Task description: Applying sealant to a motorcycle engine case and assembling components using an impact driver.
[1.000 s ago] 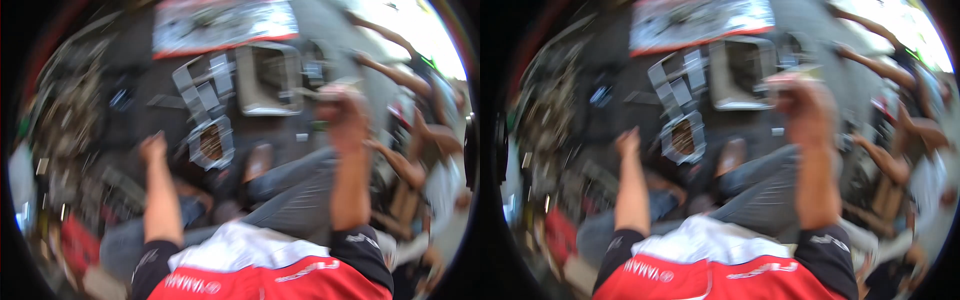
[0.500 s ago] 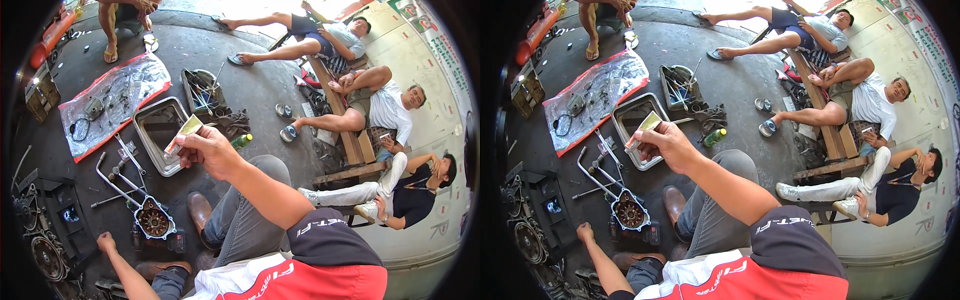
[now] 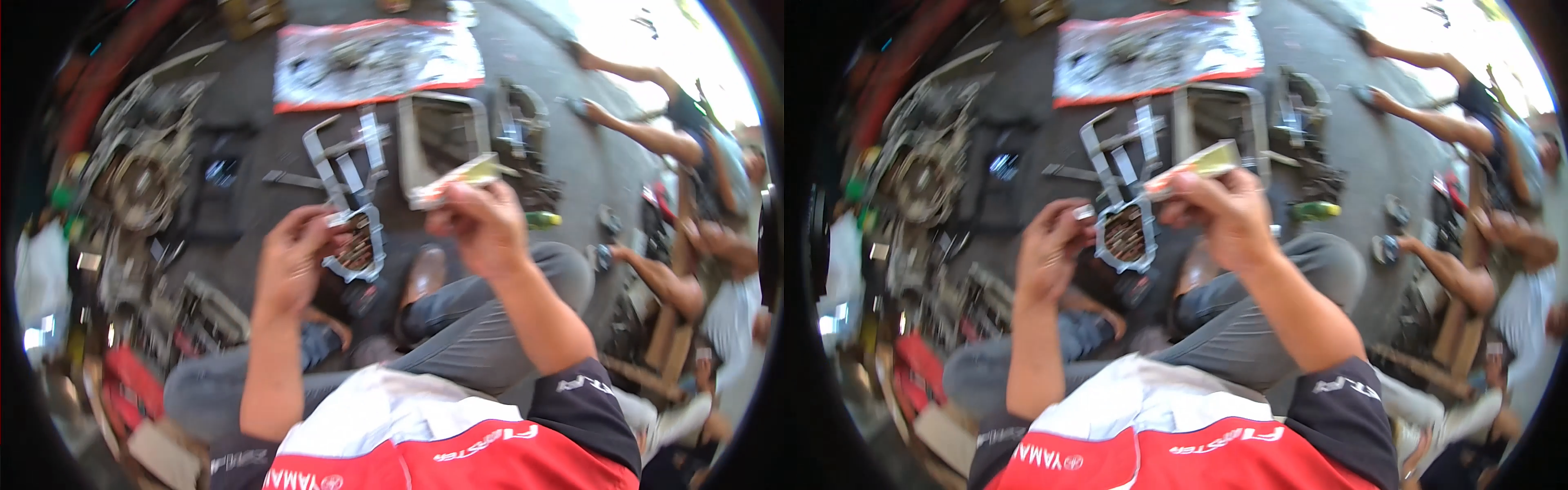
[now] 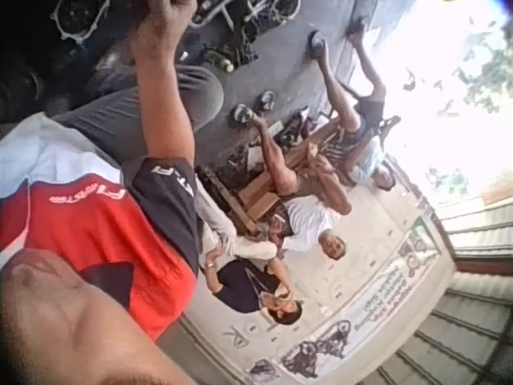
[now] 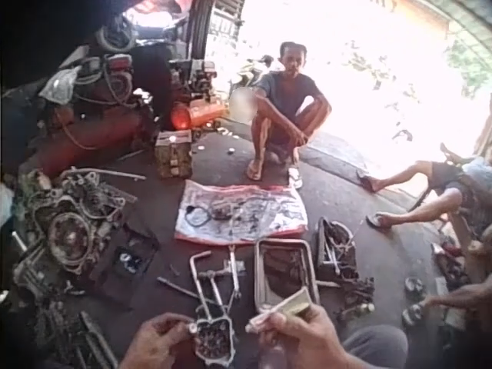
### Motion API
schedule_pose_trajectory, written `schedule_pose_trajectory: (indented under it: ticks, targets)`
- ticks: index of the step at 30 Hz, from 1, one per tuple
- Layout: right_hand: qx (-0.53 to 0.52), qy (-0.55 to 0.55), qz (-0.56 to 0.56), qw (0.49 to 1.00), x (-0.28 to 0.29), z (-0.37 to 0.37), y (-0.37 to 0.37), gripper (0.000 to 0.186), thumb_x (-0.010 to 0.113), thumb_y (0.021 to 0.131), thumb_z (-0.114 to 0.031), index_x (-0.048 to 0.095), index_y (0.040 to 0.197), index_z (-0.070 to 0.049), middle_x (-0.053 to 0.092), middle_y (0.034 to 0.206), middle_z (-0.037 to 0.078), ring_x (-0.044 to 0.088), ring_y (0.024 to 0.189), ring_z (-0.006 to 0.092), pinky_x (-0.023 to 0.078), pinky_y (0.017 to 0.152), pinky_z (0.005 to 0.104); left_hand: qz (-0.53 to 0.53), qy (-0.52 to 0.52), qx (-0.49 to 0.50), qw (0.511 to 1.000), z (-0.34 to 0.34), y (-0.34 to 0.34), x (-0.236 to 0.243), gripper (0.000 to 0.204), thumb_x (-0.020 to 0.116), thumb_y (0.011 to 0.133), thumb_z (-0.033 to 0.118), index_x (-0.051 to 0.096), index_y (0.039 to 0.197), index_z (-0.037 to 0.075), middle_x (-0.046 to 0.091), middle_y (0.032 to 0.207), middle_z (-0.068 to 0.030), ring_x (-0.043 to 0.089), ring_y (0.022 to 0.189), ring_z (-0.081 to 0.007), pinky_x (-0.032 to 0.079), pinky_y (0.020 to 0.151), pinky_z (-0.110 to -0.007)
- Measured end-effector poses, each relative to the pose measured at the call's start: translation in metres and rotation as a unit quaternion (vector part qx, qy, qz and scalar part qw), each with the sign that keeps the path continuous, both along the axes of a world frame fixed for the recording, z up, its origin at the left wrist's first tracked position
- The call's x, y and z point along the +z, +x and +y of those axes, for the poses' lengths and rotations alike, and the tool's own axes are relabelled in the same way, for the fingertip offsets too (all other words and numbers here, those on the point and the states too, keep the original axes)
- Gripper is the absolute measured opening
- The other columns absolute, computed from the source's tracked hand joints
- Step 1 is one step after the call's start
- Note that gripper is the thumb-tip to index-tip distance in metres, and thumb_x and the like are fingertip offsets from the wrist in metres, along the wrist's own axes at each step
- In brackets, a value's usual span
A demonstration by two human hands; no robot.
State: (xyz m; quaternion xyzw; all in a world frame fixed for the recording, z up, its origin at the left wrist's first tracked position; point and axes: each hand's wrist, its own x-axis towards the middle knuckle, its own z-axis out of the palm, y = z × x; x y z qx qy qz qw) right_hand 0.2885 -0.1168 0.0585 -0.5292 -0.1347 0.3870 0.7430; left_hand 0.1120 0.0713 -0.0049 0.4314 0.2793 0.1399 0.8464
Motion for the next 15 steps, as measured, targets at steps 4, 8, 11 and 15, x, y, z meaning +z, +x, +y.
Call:
schedule_pose_trajectory:
  ticks: [4,8,11,15]
  targets:
    - [0.026,0.045,-0.037,0.998,0.000,-0.006,-0.019,0.028,0.076,0.092,-0.021,0.069,0.105,0.003,0.074,0.091,0.014,0.070,0.072,0.0153,0.056,0.065,0.0281,-0.081,-0.089,-0.022,0.992,-0.033,-0.008,0.014,0.024,0.068,0.099,0.017,0.068,0.117,0.003,0.073,0.101,-0.0079,0.071,0.087,-0.0168,0.059,0.077,-0.032]
    - [0.026,0.021,-0.055,0.998,-0.006,0.000,-0.036,0.022,0.073,0.093,-0.018,0.068,0.102,0.002,0.074,0.088,0.014,0.070,0.069,0.0176,0.057,0.062,0.0294,-0.085,-0.104,-0.012,0.991,-0.043,-0.016,0.024,0.025,0.068,0.098,0.018,0.067,0.117,0.003,0.073,0.101,-0.0093,0.072,0.088,-0.0177,0.060,0.076,-0.031]
    - [0.050,0.011,-0.087,0.995,-0.008,-0.001,-0.040,0.024,0.075,0.092,-0.019,0.068,0.103,0.001,0.074,0.090,0.014,0.070,0.069,0.0169,0.056,0.062,0.0290,-0.090,-0.095,-0.017,0.991,-0.049,-0.017,0.029,0.025,0.067,0.098,0.020,0.067,0.117,0.003,0.074,0.101,-0.0106,0.073,0.088,-0.0187,0.061,0.075,-0.031]
    - [0.043,-0.023,-0.118,0.992,-0.005,-0.002,-0.046,0.025,0.077,0.092,-0.019,0.068,0.103,0.001,0.074,0.089,0.014,0.070,0.071,0.0162,0.056,0.062,0.0287,-0.098,-0.073,-0.029,0.992,-0.053,-0.018,0.034,0.025,0.069,0.098,0.020,0.067,0.116,0.004,0.074,0.100,-0.0105,0.073,0.087,-0.0188,0.060,0.074,-0.030]
